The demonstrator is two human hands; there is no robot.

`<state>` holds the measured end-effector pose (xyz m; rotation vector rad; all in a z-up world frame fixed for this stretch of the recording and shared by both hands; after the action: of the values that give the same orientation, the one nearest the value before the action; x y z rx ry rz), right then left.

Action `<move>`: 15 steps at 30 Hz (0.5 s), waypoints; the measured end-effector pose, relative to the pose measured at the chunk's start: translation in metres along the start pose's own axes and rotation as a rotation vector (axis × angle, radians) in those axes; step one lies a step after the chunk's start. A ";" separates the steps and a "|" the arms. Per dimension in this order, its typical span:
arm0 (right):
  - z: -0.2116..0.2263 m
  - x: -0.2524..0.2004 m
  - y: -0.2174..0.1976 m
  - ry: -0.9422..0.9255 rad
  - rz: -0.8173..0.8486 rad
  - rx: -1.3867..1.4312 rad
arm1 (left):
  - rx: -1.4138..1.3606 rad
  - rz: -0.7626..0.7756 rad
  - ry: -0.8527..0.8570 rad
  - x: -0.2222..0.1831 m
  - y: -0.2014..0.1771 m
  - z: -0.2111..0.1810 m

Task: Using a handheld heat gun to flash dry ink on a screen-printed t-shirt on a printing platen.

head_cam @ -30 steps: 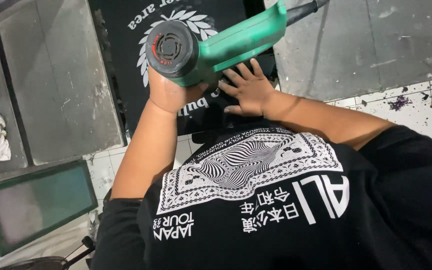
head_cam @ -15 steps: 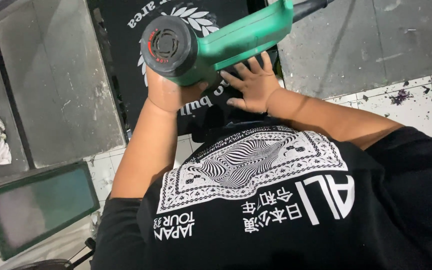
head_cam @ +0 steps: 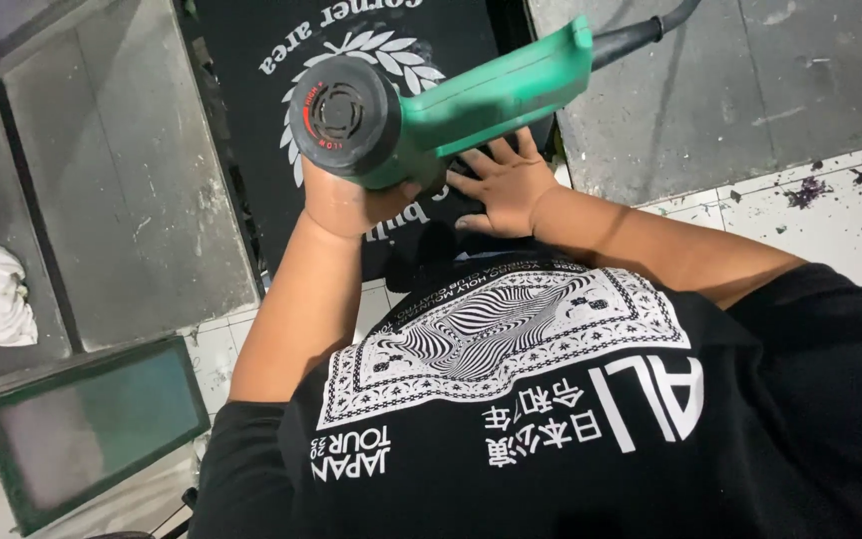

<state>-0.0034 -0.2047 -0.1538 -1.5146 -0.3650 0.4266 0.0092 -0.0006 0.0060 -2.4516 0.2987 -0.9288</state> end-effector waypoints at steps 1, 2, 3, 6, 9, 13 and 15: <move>0.001 0.001 0.008 -0.019 0.090 -0.045 | 0.004 0.004 0.007 -0.001 -0.001 0.000; 0.002 -0.002 -0.001 -0.016 0.091 -0.046 | 0.001 0.005 0.008 0.000 -0.001 0.000; 0.003 -0.005 -0.011 0.004 0.063 -0.008 | 0.004 0.007 0.017 0.000 -0.002 0.000; 0.003 -0.006 -0.026 -0.007 0.000 0.042 | 0.016 0.011 0.037 0.000 -0.005 0.000; 0.003 -0.008 -0.022 0.002 -0.149 0.091 | 0.015 0.018 0.060 0.000 -0.006 -0.001; 0.000 -0.005 0.002 0.008 -0.471 0.134 | 0.021 0.031 0.090 0.001 -0.009 0.000; -0.001 -0.006 0.005 0.037 -0.486 0.203 | 0.019 0.032 0.105 0.000 -0.009 -0.003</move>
<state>-0.0083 -0.2086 -0.1585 -1.1847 -0.6227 0.0483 0.0079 0.0063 0.0129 -2.3786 0.3622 -1.0434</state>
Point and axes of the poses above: each hand's wrist, its own x-axis towards the middle knuckle, its own y-axis out of the palm, z = x × y, the point moved 1 cm from there along x, towards the middle knuckle, and after that the axes turned 13 degrees about y, right-handed, at the moved point
